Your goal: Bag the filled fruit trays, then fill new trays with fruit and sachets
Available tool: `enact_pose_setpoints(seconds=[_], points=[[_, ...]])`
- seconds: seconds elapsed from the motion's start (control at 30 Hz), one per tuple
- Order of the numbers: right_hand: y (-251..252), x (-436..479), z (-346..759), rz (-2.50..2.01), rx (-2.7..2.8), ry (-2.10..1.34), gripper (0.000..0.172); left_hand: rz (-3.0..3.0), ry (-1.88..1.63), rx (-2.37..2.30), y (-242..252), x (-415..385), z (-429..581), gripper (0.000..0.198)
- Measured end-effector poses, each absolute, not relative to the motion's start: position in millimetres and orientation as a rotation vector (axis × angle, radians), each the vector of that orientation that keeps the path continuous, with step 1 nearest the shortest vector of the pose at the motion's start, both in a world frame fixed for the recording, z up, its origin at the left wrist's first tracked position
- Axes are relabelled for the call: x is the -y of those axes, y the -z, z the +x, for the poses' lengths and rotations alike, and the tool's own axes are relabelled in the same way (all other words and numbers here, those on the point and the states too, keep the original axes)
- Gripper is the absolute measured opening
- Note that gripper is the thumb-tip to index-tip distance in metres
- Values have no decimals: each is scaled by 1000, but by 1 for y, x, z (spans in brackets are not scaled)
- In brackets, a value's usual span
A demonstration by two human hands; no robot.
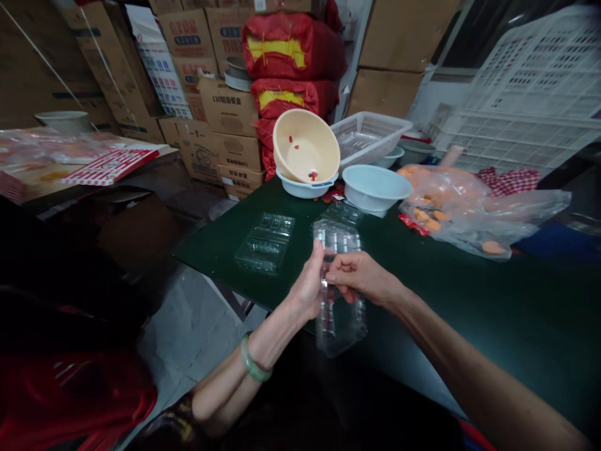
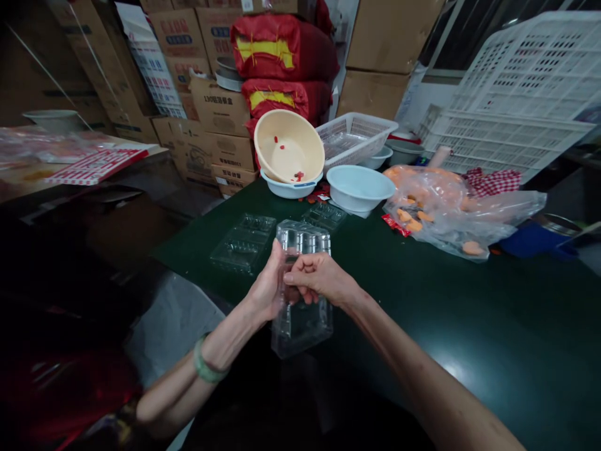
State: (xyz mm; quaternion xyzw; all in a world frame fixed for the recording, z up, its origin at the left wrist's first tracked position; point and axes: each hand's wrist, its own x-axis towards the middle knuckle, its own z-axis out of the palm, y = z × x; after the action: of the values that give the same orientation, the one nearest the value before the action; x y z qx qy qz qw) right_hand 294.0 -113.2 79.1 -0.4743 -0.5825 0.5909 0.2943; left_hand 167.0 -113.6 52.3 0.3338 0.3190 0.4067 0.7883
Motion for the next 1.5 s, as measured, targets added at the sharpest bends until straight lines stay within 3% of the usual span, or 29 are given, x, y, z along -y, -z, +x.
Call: enact_pose_setpoints(seconds=[0.1,0.17,0.3,0.43,0.63,0.8,0.97,1.1,1.2,1.33,1.5], points=[[-79,124,284,-1294,1633,-1513,18,787,-940,-732,-52,122,167,66],[-84,135,271,-1314,1768,-1274,11,851,-1029,-751,-53,127,164,59],[-105,163,261,-1231,1895,-896,17,794,-1108,-665,-55,129,144,61],[-106,180,297,-1183,1461,-1075,24,632,-1182,-709,-59,116,92,48],[-31,158,324,-1231,854,-1722,37,630,-1455,-710,-81,106,7,20],[-7,111,296,-1442,675,-1682,20,655,-1435,-755,-91,108,7,21],[-13,86,295,-1632,681,-1524,20,608,-1345,-797,-75,108,44,30],[-40,106,298,-1704,737,-1197,14,629,-1260,-761,-67,112,85,49],[-77,139,288,-1535,1056,-943,19,671,-1168,-694,-67,119,122,58],[-106,167,278,-1416,1526,-1140,28,683,-1016,-560,-69,133,167,62],[-95,165,304,-1399,1477,-1381,27,741,-846,-560,-67,139,193,63]])
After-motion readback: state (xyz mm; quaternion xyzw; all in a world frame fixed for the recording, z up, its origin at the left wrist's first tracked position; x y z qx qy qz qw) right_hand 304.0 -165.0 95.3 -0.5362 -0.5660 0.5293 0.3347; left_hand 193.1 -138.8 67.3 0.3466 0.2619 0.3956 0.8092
